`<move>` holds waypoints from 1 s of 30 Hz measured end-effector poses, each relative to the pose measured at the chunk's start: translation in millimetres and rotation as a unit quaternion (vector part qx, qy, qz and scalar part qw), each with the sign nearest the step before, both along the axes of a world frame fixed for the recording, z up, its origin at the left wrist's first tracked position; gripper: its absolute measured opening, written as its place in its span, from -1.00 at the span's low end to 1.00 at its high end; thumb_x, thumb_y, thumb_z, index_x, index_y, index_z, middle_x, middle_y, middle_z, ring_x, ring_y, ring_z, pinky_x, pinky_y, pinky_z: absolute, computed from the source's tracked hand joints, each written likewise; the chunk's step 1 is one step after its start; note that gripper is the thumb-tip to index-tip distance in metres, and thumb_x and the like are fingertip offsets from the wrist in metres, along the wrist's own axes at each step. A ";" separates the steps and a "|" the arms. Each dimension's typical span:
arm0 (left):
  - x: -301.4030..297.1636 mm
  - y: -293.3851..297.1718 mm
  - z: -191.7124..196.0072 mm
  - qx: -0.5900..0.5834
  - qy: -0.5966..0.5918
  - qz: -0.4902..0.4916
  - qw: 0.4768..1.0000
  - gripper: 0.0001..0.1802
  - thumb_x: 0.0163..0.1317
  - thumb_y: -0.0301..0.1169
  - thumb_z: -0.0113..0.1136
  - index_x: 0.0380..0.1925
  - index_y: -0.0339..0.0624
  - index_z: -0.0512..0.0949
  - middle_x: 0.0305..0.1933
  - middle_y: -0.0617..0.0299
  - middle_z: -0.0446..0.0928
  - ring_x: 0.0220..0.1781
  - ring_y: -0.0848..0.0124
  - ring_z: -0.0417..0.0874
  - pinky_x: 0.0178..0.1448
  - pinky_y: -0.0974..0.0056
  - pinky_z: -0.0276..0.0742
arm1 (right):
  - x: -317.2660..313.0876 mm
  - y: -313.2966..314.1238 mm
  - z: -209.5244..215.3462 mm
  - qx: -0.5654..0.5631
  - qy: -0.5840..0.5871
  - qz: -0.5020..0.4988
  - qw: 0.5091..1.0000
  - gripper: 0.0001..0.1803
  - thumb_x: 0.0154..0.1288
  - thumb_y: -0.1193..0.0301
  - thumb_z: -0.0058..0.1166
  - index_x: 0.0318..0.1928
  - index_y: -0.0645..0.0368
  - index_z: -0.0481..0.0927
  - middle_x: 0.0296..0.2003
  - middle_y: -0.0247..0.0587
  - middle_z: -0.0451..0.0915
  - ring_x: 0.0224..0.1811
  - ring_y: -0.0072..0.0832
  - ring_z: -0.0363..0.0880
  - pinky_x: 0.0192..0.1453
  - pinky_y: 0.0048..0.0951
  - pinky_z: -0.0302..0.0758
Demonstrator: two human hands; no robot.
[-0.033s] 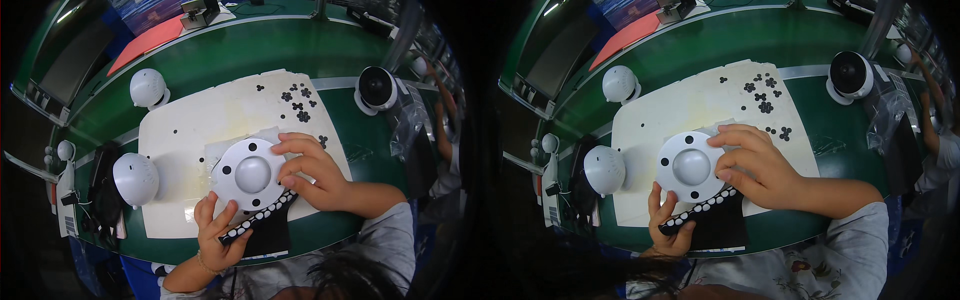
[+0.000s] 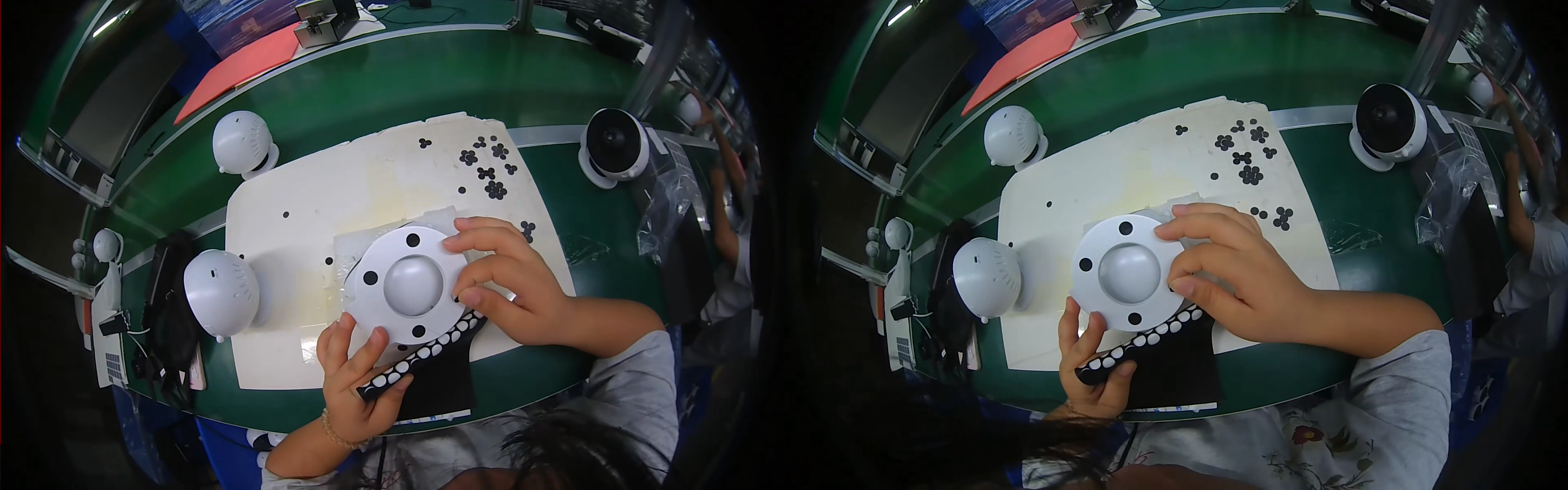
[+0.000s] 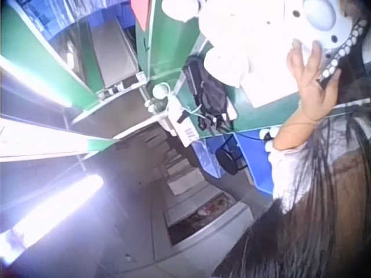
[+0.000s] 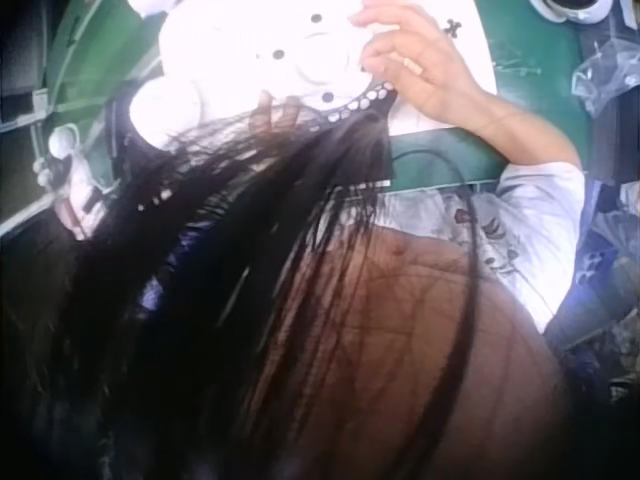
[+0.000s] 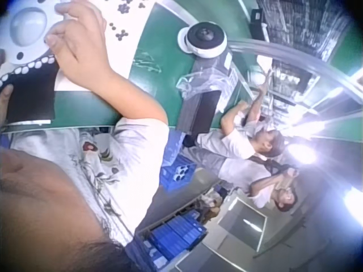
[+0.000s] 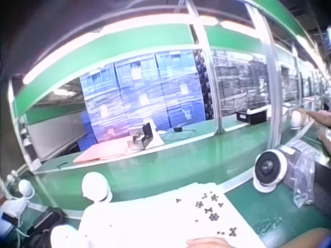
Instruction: The person assembles white dome-shaped electronic devices by applying small black circular stickers to the bottom surface. They pick up a device, peel stickers from a sheet, and place them into specific holes on the device's base. After completing a unit, they place it on the table and retrieve another from a blue bin to repeat the process.
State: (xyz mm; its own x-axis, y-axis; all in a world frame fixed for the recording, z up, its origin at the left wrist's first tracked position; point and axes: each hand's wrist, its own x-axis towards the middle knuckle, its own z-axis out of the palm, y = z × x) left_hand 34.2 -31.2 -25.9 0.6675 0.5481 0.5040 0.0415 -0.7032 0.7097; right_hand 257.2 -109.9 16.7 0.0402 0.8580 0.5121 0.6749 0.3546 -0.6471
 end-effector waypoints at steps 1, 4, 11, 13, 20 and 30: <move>0.2 0.3 0.8 0.001 0.003 -0.001 1.000 -0.63 -0.18 -0.43 0.27 -0.27 -0.30 0.57 0.18 0.09 0.30 0.25 0.01 0.16 0.18 -0.02 0.01 | 0.3 0.3 0.6 0.006 -0.032 -0.006 0.999 -0.91 0.10 0.41 0.05 -0.37 0.12 0.52 -0.02 -0.18 0.39 0.14 -0.17 0.23 0.14 -0.22 0.11; 1.0 -0.1 1.1 0.006 0.006 0.003 1.000 -0.69 -0.17 -0.42 0.27 -0.34 -0.30 0.60 0.15 0.19 0.35 0.27 0.03 0.15 0.19 -0.04 -0.01 | 2.7 -2.1 0.7 0.049 -0.153 -0.030 0.987 -0.88 0.05 0.39 0.10 -0.35 0.09 0.53 -0.04 -0.21 0.41 0.11 -0.20 0.27 0.08 -0.23 0.14; 0.1 -1.1 1.4 -0.006 0.016 0.006 1.000 -0.73 -0.17 -0.42 0.27 -0.39 -0.30 0.61 0.14 0.19 0.36 0.28 0.04 0.15 0.19 -0.04 -0.02 | -2.5 -11.1 -6.6 0.017 -0.008 -0.095 0.995 -0.72 0.03 0.37 0.15 -0.20 0.11 0.49 -0.16 -0.26 0.47 -0.04 -0.34 0.37 0.00 -0.33 0.23; 0.2 -0.9 2.2 -0.002 0.016 0.005 1.000 -0.73 -0.17 -0.41 0.27 -0.40 -0.30 0.61 0.14 0.19 0.36 0.28 0.05 0.15 0.19 -0.03 -0.02 | -6.2 -4.8 -8.7 -0.118 0.244 -0.048 0.961 -0.69 0.08 0.38 0.13 -0.14 0.16 0.46 -0.24 -0.28 0.49 -0.15 -0.45 0.42 -0.08 -0.44 0.31; -1.8 4.6 6.3 0.023 0.010 -0.041 0.999 -0.68 -0.15 -0.41 0.27 -0.31 -0.28 0.58 0.10 0.14 0.39 0.25 0.06 0.20 0.16 0.00 0.07 | 5.7 11.6 -3.8 -0.245 0.451 0.050 0.857 -0.77 0.17 0.40 0.06 -0.19 0.25 0.45 -0.40 -0.33 0.53 -0.43 -0.67 0.48 -0.36 -0.65 0.45; -3.5 38.7 13.8 -0.282 0.134 -0.118 0.943 -0.62 0.07 -0.32 0.18 -0.13 -0.30 0.47 -0.24 -0.02 0.53 -0.19 0.28 0.56 -0.10 0.35 0.43 | 187.6 88.6 -43.1 0.052 -0.346 -0.390 0.852 -0.73 0.02 0.48 0.03 -0.18 0.14 0.49 -0.30 -0.23 0.51 -0.25 -0.27 0.50 -0.19 -0.31 0.44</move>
State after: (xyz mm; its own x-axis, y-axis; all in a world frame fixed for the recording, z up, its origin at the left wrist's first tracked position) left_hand 30.6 7.5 -12.1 0.8661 0.4992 -0.0274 0.1620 -0.2284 0.9600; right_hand 444.8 -21.3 -26.4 0.2342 0.6566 0.7169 0.9386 -0.3449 0.0093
